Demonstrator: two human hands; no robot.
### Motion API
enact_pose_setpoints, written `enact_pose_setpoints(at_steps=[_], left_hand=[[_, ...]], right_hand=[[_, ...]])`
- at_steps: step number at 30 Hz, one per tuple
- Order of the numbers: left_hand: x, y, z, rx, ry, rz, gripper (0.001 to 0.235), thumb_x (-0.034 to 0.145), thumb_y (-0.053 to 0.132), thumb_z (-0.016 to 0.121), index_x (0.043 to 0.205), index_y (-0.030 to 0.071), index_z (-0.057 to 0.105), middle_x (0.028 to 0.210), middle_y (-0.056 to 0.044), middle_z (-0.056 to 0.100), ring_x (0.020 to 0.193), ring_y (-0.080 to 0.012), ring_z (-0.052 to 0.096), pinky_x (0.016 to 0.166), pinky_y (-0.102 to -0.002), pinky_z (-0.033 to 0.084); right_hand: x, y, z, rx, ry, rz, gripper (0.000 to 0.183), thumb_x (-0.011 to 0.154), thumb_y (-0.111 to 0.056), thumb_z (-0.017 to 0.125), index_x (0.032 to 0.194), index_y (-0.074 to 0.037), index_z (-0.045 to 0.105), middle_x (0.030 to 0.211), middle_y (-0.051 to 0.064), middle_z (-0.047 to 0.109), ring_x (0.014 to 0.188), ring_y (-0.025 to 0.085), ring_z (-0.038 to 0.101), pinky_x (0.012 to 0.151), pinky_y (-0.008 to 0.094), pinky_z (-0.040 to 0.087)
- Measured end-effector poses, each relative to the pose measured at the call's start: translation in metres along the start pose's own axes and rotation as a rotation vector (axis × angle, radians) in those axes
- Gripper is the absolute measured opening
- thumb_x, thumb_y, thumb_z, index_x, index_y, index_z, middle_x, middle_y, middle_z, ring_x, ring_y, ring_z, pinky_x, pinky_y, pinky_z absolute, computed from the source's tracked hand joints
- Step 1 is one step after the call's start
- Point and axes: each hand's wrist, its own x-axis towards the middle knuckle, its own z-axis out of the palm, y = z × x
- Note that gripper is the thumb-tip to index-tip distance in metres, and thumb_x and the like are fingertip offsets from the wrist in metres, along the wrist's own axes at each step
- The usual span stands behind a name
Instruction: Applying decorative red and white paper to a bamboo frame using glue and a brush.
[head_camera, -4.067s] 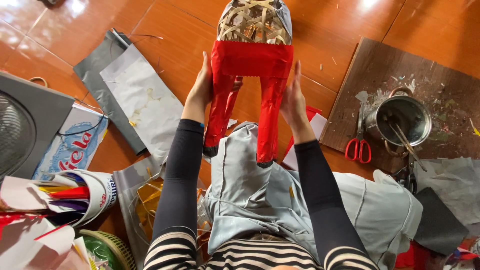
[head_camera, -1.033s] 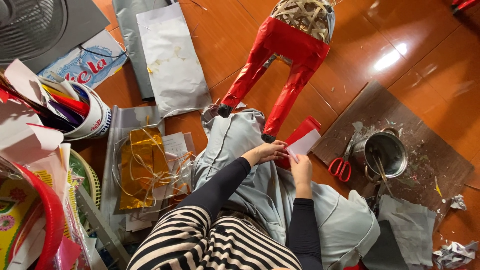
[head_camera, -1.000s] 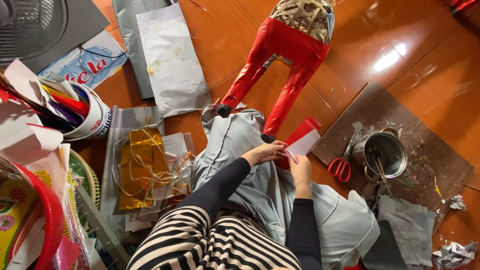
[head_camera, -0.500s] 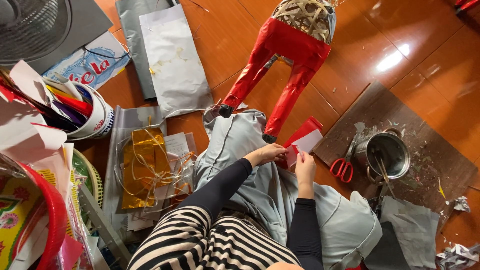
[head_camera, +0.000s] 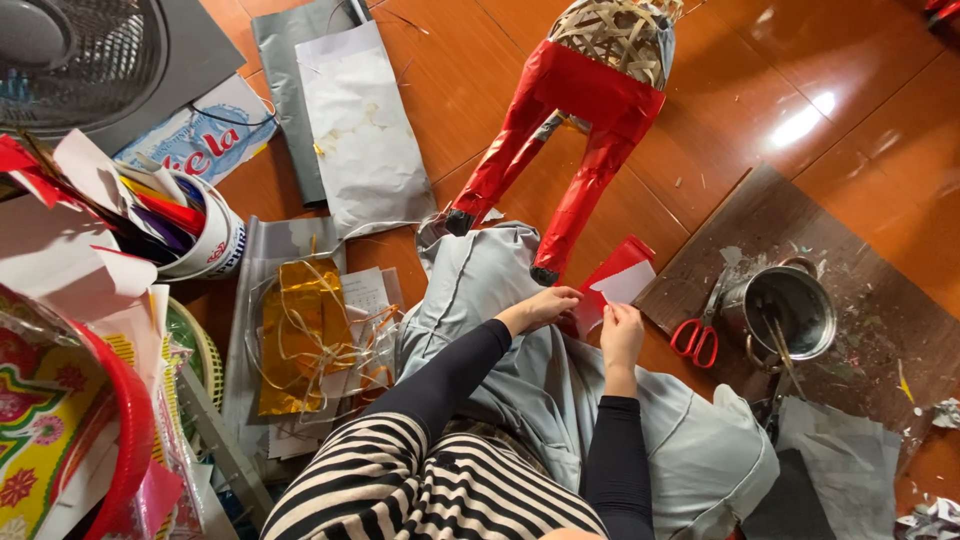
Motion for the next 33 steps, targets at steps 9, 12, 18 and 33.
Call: enact_pose_setpoints(at_steps=[9, 12, 18, 33], left_hand=[[-0.010, 0.006, 0.005, -0.106, -0.044, 0.072, 0.041, 0.101, 0.014, 0.056, 0.143, 0.009, 0.056, 0.116, -0.003, 0.066, 0.100, -0.0126, 0.064, 0.084, -0.028, 0.055], [-0.017, 0.016, 0.008, -0.176, -0.005, 0.022, 0.037, 0.102, 0.017, 0.061, 0.138, 0.011, 0.057, 0.107, -0.002, 0.066, 0.092, -0.0125, 0.067, 0.075, -0.025, 0.054], [-0.004, 0.003, -0.004, -0.142, 0.019, 0.010, 0.029, 0.106, 0.022, 0.063, 0.127, 0.003, 0.068, 0.097, -0.001, 0.067, 0.076, -0.0082, 0.062, 0.059, -0.020, 0.046], [-0.008, 0.017, 0.002, -0.349, -0.068, -0.173, 0.045, 0.105, 0.041, 0.053, 0.125, 0.000, 0.056, 0.111, -0.023, 0.070, 0.102, -0.0357, 0.072, 0.089, -0.049, 0.061]], right_hand=[[0.005, -0.019, -0.011, 0.094, 0.148, 0.002, 0.014, 0.084, -0.008, 0.078, 0.086, 0.002, 0.069, 0.104, 0.018, 0.068, 0.091, 0.035, 0.067, 0.080, 0.042, 0.055], [0.005, -0.011, -0.013, 0.021, 0.192, -0.016, 0.019, 0.087, -0.011, 0.081, 0.083, 0.001, 0.067, 0.096, 0.018, 0.066, 0.087, 0.037, 0.065, 0.079, 0.044, 0.053], [0.003, -0.004, -0.012, -0.013, 0.170, 0.044, 0.026, 0.091, -0.019, 0.079, 0.082, 0.001, 0.066, 0.092, 0.018, 0.066, 0.083, 0.038, 0.064, 0.075, 0.045, 0.052], [-0.003, -0.058, -0.026, -0.016, -0.013, -0.050, 0.019, 0.096, -0.014, 0.067, 0.109, -0.004, 0.076, 0.103, 0.018, 0.069, 0.094, 0.036, 0.066, 0.084, 0.044, 0.053]])
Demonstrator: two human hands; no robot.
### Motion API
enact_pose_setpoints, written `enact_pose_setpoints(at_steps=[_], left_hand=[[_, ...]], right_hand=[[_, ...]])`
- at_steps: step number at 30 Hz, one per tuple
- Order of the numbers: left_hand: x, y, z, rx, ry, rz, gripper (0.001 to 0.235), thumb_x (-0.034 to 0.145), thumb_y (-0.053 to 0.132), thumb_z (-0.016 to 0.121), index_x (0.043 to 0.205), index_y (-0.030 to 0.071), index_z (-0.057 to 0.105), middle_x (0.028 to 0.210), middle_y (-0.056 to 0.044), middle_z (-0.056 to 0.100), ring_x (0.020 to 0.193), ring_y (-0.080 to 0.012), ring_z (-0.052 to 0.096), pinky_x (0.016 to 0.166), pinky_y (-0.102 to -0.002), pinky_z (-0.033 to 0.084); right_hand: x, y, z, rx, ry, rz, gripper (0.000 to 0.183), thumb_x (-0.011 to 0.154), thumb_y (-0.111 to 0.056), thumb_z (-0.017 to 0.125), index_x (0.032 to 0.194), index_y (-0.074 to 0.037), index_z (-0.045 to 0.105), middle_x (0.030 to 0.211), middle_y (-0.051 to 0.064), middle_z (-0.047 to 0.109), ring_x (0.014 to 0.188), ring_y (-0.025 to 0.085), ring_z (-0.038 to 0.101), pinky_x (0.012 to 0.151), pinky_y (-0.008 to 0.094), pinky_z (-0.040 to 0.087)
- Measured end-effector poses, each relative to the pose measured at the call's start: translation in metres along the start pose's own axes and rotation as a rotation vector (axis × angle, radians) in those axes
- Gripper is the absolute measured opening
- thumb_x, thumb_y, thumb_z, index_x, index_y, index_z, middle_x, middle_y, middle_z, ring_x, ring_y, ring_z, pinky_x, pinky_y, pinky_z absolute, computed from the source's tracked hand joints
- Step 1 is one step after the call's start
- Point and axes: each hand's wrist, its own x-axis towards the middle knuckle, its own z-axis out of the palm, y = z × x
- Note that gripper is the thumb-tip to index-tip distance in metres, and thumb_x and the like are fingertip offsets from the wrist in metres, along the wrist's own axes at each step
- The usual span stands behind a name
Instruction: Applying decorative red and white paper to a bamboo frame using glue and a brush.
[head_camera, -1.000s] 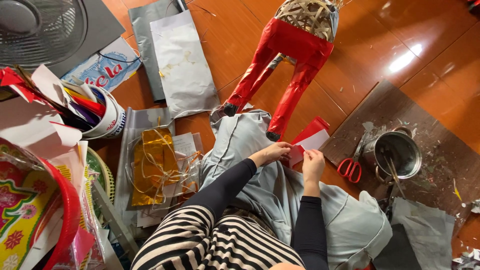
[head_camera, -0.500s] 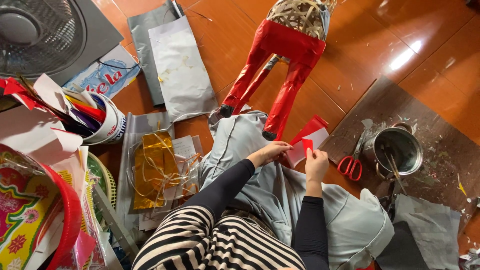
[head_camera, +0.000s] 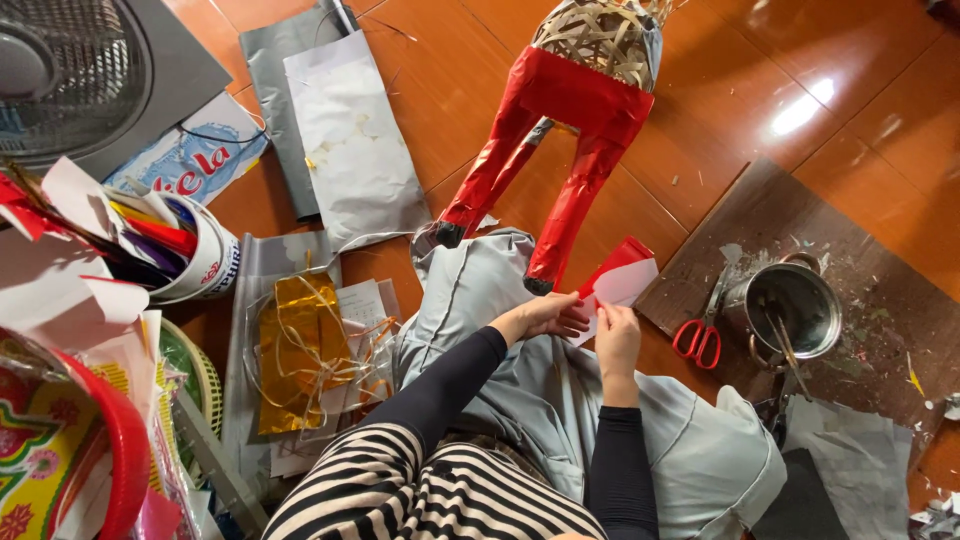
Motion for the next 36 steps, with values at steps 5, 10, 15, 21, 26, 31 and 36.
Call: enact_pose_setpoints(at_steps=[5, 10, 15, 21, 26, 31, 36], left_hand=[[0.027, -0.016, -0.029, -0.156, -0.125, -0.075, 0.066, 0.104, 0.054, 0.054, 0.128, -0.008, 0.057, 0.113, -0.027, 0.071, 0.099, -0.0379, 0.073, 0.086, -0.048, 0.061], [0.020, -0.015, -0.021, -0.032, -0.006, -0.035, 0.045, 0.099, 0.041, 0.064, 0.133, 0.017, 0.050, 0.117, -0.014, 0.061, 0.095, -0.0335, 0.071, 0.082, -0.047, 0.061], [0.047, -0.027, -0.038, 0.163, -0.010, 0.005, 0.044, 0.099, 0.017, 0.062, 0.141, 0.017, 0.051, 0.127, -0.009, 0.058, 0.104, -0.0201, 0.069, 0.081, -0.045, 0.064], [0.032, -0.020, -0.026, -0.010, 0.058, -0.049, 0.055, 0.098, 0.005, 0.054, 0.142, 0.031, 0.032, 0.124, -0.015, 0.057, 0.099, -0.0346, 0.063, 0.079, -0.047, 0.061], [-0.004, -0.005, -0.003, 0.080, -0.056, 0.081, 0.057, 0.088, -0.007, 0.052, 0.143, 0.010, 0.048, 0.121, -0.005, 0.061, 0.094, -0.0171, 0.068, 0.075, -0.033, 0.061], [0.007, -0.015, -0.024, 0.126, -0.264, 0.169, 0.052, 0.089, -0.012, 0.058, 0.137, 0.007, 0.057, 0.105, -0.001, 0.064, 0.080, -0.0094, 0.061, 0.063, -0.023, 0.047], [-0.027, 0.002, 0.001, 0.113, -0.208, -0.095, 0.038, 0.086, -0.001, 0.065, 0.120, 0.013, 0.073, 0.092, -0.001, 0.074, 0.078, -0.0075, 0.068, 0.071, -0.022, 0.056]], right_hand=[[-0.005, -0.001, 0.010, -0.069, -0.126, -0.116, 0.022, 0.088, -0.008, 0.066, 0.107, -0.007, 0.079, 0.106, 0.015, 0.070, 0.101, 0.035, 0.064, 0.091, 0.043, 0.052], [-0.013, -0.019, 0.004, -0.145, -0.285, -0.208, 0.021, 0.088, -0.007, 0.063, 0.104, -0.006, 0.077, 0.106, 0.013, 0.071, 0.105, 0.035, 0.064, 0.093, 0.043, 0.052], [-0.019, -0.019, 0.005, -0.117, -0.275, -0.209, 0.020, 0.090, -0.011, 0.064, 0.104, -0.006, 0.078, 0.108, 0.012, 0.071, 0.104, 0.034, 0.064, 0.092, 0.043, 0.053], [-0.017, -0.029, -0.007, -0.008, -0.215, -0.145, 0.030, 0.091, -0.017, 0.068, 0.116, -0.002, 0.072, 0.106, 0.017, 0.073, 0.098, 0.037, 0.067, 0.086, 0.045, 0.054], [-0.014, -0.019, -0.022, 0.101, -0.098, 0.205, 0.039, 0.099, -0.025, 0.061, 0.129, -0.001, 0.065, 0.096, 0.019, 0.074, 0.086, 0.031, 0.073, 0.077, 0.042, 0.056], [-0.021, 0.081, 0.030, 0.112, -0.273, 0.437, 0.044, 0.110, -0.041, 0.061, 0.117, 0.001, 0.074, 0.093, 0.017, 0.076, 0.082, 0.023, 0.070, 0.077, 0.036, 0.054], [-0.013, 0.097, 0.040, 1.121, -0.258, 0.662, 0.060, 0.108, -0.031, 0.060, 0.164, -0.017, 0.043, 0.123, 0.005, 0.065, 0.070, 0.013, 0.044, 0.057, 0.026, 0.043]])
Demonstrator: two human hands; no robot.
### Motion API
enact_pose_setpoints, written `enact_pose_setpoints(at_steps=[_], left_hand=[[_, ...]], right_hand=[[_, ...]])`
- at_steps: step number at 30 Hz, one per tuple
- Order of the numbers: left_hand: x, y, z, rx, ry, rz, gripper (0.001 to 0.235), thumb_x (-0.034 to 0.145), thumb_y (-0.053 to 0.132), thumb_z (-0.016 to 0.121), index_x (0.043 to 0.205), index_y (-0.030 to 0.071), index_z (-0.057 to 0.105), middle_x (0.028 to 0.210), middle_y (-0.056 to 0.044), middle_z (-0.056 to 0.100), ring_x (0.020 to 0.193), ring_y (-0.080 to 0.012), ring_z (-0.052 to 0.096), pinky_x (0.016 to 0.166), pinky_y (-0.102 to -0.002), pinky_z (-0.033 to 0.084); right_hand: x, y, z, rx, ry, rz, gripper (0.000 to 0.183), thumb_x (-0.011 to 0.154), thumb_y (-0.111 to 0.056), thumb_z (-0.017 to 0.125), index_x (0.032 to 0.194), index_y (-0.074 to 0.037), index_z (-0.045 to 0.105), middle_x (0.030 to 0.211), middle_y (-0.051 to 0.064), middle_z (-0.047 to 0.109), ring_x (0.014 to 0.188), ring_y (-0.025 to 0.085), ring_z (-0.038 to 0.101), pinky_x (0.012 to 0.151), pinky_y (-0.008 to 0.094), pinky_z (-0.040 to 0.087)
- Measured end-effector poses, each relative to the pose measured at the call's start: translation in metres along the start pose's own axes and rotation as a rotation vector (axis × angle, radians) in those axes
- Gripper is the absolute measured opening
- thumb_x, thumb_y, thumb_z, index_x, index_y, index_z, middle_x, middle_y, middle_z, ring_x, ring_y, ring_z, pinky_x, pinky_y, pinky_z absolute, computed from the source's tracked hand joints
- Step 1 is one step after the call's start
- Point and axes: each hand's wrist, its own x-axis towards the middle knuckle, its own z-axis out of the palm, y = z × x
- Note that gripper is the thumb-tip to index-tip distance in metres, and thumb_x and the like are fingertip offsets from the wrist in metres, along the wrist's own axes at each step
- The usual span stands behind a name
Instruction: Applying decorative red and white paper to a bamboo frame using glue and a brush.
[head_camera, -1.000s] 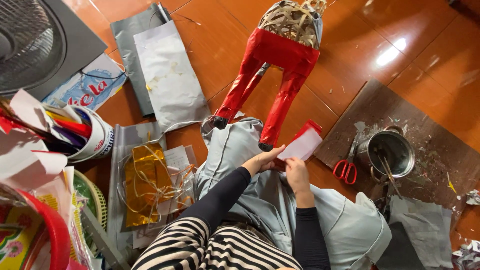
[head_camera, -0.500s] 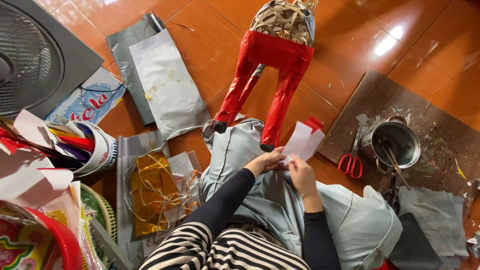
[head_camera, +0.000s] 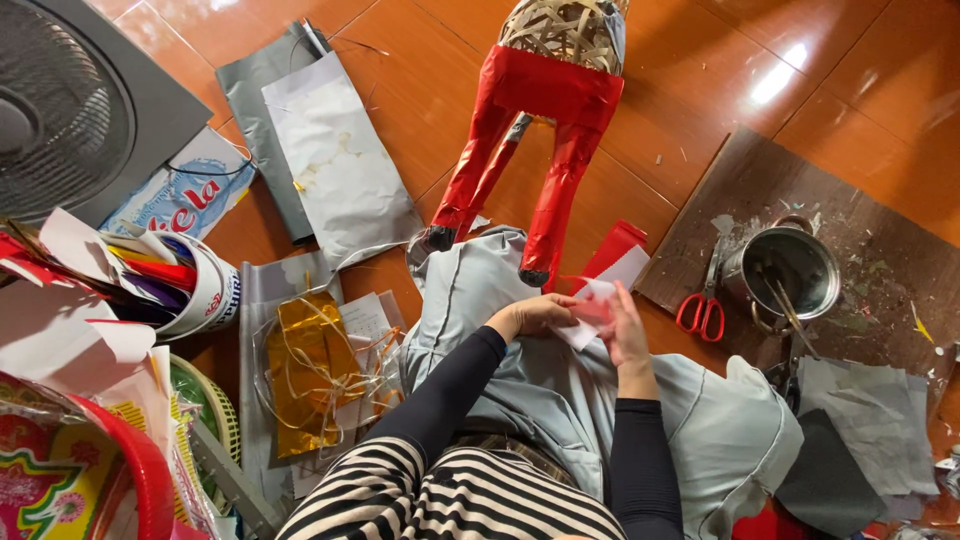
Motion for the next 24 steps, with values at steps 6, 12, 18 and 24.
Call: enact_pose_setpoints(at_steps=[6, 12, 18, 24], left_hand=[[0.005, -0.006, -0.006, 0.178, -0.068, -0.012, 0.026, 0.096, 0.017, 0.075, 0.113, -0.002, 0.070, 0.100, -0.006, 0.075, 0.086, -0.0135, 0.071, 0.076, -0.029, 0.060], [0.000, -0.003, -0.003, 0.194, -0.098, -0.046, 0.032, 0.096, 0.016, 0.075, 0.119, -0.004, 0.067, 0.106, -0.007, 0.074, 0.091, -0.0131, 0.072, 0.080, -0.028, 0.061], [-0.011, 0.003, 0.008, 0.215, -0.149, -0.053, 0.037, 0.091, 0.009, 0.076, 0.125, 0.000, 0.064, 0.108, -0.008, 0.074, 0.093, -0.0169, 0.073, 0.087, -0.032, 0.062], [-0.011, 0.006, 0.014, 0.131, -0.080, -0.016, 0.031, 0.095, 0.009, 0.071, 0.125, 0.003, 0.065, 0.106, -0.006, 0.074, 0.093, -0.0183, 0.073, 0.082, -0.037, 0.062]], right_hand=[[-0.049, -0.075, 0.048, 0.340, 0.189, -0.143, 0.077, 0.096, -0.002, 0.057, 0.164, -0.016, 0.024, 0.133, 0.014, 0.062, 0.101, 0.019, 0.071, 0.077, 0.031, 0.062], [-0.053, -0.085, 0.035, 0.405, 0.326, -0.322, 0.084, 0.091, 0.008, 0.055, 0.163, -0.018, 0.021, 0.135, 0.002, 0.061, 0.105, 0.017, 0.068, 0.079, 0.033, 0.059], [-0.052, -0.088, 0.023, 0.315, 0.336, -0.434, 0.073, 0.095, 0.010, 0.056, 0.162, -0.015, 0.038, 0.130, 0.007, 0.065, 0.098, 0.015, 0.066, 0.070, 0.027, 0.049], [-0.059, -0.163, 0.010, 0.189, 0.371, -0.420, 0.041, 0.098, 0.007, 0.059, 0.137, -0.006, 0.053, 0.114, 0.012, 0.067, 0.093, 0.017, 0.070, 0.078, 0.028, 0.063]])
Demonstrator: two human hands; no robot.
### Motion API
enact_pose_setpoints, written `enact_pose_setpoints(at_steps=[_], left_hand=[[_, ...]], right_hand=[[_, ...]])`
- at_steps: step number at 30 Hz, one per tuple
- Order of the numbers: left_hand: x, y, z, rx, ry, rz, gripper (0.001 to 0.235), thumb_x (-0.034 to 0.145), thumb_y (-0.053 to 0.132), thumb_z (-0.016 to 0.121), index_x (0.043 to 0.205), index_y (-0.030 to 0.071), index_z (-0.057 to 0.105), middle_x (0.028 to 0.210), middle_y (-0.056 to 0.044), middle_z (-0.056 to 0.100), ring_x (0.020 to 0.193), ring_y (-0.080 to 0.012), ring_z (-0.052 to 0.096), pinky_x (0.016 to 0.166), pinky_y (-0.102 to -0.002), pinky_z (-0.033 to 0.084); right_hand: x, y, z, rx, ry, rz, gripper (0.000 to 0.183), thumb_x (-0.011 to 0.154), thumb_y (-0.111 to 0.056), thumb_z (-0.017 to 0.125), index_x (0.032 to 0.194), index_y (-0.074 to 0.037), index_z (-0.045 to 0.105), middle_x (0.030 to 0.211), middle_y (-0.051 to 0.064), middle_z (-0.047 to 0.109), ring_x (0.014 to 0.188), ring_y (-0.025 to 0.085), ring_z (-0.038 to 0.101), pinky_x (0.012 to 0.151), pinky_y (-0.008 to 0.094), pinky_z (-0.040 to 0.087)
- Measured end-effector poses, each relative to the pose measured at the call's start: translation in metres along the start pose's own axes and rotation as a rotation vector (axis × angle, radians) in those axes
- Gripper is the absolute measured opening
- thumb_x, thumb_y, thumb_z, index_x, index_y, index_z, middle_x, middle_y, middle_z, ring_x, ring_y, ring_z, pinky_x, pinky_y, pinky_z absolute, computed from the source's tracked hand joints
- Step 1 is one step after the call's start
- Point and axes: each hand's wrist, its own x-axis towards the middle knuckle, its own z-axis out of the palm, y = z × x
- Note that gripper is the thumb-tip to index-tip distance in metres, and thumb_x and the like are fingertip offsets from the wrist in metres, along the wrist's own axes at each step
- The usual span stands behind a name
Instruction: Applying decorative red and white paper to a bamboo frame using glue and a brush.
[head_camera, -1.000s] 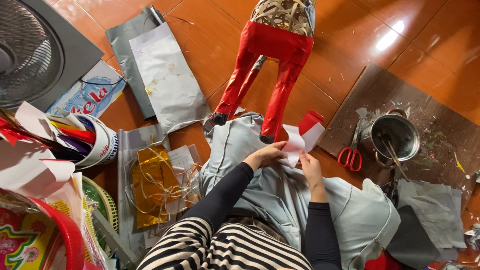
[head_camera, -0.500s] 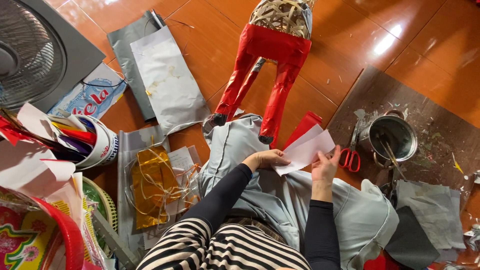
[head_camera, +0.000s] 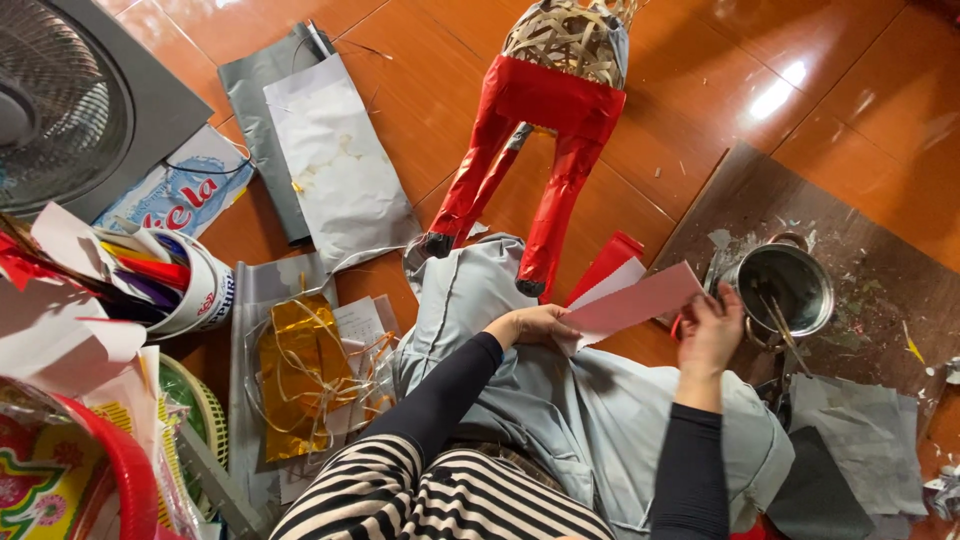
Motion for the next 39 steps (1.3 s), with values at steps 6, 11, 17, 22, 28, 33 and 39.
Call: enact_pose_setpoints(at_steps=[6, 11, 17, 22, 28, 33, 39], left_hand=[[0.005, 0.003, 0.001, -0.039, 0.121, 0.004, 0.045, 0.095, 0.009, 0.066, 0.138, 0.009, 0.054, 0.111, -0.008, 0.072, 0.091, -0.0259, 0.074, 0.079, -0.041, 0.064], [0.012, 0.001, -0.004, -0.017, 0.142, -0.006, 0.052, 0.096, 0.008, 0.067, 0.145, 0.011, 0.049, 0.116, -0.011, 0.069, 0.092, -0.0277, 0.073, 0.079, -0.041, 0.064], [0.014, -0.004, -0.007, -0.053, 0.167, 0.008, 0.051, 0.097, 0.007, 0.065, 0.145, 0.009, 0.048, 0.120, -0.012, 0.067, 0.096, -0.0270, 0.072, 0.083, -0.043, 0.064], [0.010, -0.003, -0.006, -0.123, 0.172, -0.007, 0.048, 0.101, 0.009, 0.061, 0.146, 0.010, 0.045, 0.123, -0.013, 0.064, 0.100, -0.0276, 0.071, 0.087, -0.046, 0.064], [0.014, -0.002, -0.009, -0.071, 0.185, -0.004, 0.049, 0.103, 0.014, 0.058, 0.150, 0.009, 0.044, 0.127, -0.009, 0.062, 0.102, -0.0278, 0.071, 0.089, -0.047, 0.063], [0.017, -0.008, -0.015, -0.105, 0.186, 0.000, 0.050, 0.103, 0.015, 0.058, 0.150, 0.010, 0.044, 0.124, -0.011, 0.062, 0.102, -0.0302, 0.069, 0.088, -0.048, 0.063], [0.020, -0.013, -0.017, -0.124, 0.165, 0.025, 0.049, 0.102, 0.015, 0.059, 0.149, 0.011, 0.046, 0.127, -0.011, 0.065, 0.107, -0.0281, 0.068, 0.089, -0.047, 0.062]], right_hand=[[0.094, -0.007, -0.113, -0.771, 0.173, -0.569, 0.020, 0.100, 0.002, 0.067, 0.120, 0.000, 0.067, 0.118, 0.017, 0.063, 0.099, 0.022, 0.066, 0.084, 0.036, 0.060], [0.101, 0.003, -0.159, -1.196, 0.388, -0.580, 0.012, 0.100, -0.006, 0.068, 0.107, 0.002, 0.072, 0.110, 0.019, 0.063, 0.094, 0.031, 0.064, 0.086, 0.043, 0.054], [0.100, 0.009, -0.165, -1.281, 0.408, -0.519, 0.014, 0.105, -0.010, 0.064, 0.099, -0.001, 0.072, 0.112, 0.017, 0.065, 0.106, 0.035, 0.063, 0.096, 0.045, 0.052], [0.085, -0.011, -0.149, -1.508, 0.449, -0.708, 0.008, 0.096, -0.009, 0.069, 0.092, -0.003, 0.073, 0.116, 0.019, 0.066, 0.105, 0.038, 0.062, 0.087, 0.050, 0.051], [0.088, 0.001, -0.160, -1.610, 0.444, -0.263, 0.013, 0.098, -0.016, 0.074, 0.103, -0.004, 0.074, 0.110, 0.020, 0.068, 0.098, 0.041, 0.065, 0.077, 0.054, 0.053], [0.085, 0.001, -0.157, -1.647, 0.396, -0.258, 0.018, 0.095, -0.015, 0.075, 0.111, -0.005, 0.075, 0.113, 0.020, 0.068, 0.094, 0.042, 0.067, 0.076, 0.053, 0.055], [0.081, -0.003, -0.146, -1.650, 0.394, -0.217, 0.015, 0.099, -0.012, 0.070, 0.110, -0.005, 0.076, 0.114, 0.021, 0.067, 0.098, 0.042, 0.065, 0.080, 0.052, 0.054]])
